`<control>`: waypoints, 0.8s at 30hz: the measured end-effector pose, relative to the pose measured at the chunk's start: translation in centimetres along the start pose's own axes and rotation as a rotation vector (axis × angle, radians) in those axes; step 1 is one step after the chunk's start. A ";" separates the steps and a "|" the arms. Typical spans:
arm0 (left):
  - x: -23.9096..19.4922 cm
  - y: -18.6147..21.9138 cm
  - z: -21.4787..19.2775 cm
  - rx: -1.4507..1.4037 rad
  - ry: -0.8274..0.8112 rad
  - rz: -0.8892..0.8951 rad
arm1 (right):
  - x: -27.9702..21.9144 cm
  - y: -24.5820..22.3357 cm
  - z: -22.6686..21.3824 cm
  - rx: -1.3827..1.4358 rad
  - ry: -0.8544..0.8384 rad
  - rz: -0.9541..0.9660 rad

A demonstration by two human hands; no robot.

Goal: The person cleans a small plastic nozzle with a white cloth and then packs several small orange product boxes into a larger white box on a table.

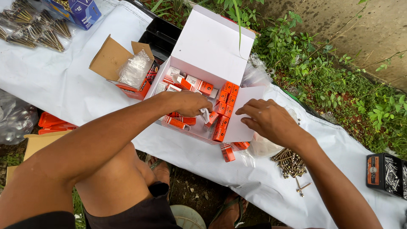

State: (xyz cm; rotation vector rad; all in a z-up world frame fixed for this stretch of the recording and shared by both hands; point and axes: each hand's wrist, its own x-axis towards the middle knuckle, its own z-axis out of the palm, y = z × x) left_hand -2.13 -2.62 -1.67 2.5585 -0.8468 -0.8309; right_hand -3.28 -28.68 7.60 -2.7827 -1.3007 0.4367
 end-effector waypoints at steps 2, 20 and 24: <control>-0.7 1.0 -0.3 -0.083 0.045 0.023 | -0.3 0.4 -0.3 0.028 0.007 0.034; 1.7 -0.6 3.3 -0.060 0.119 0.016 | -0.2 1.5 -0.3 0.080 0.028 0.138; 2.7 -0.7 4.8 -0.013 0.024 -0.057 | -0.1 1.4 -0.3 0.067 0.019 0.122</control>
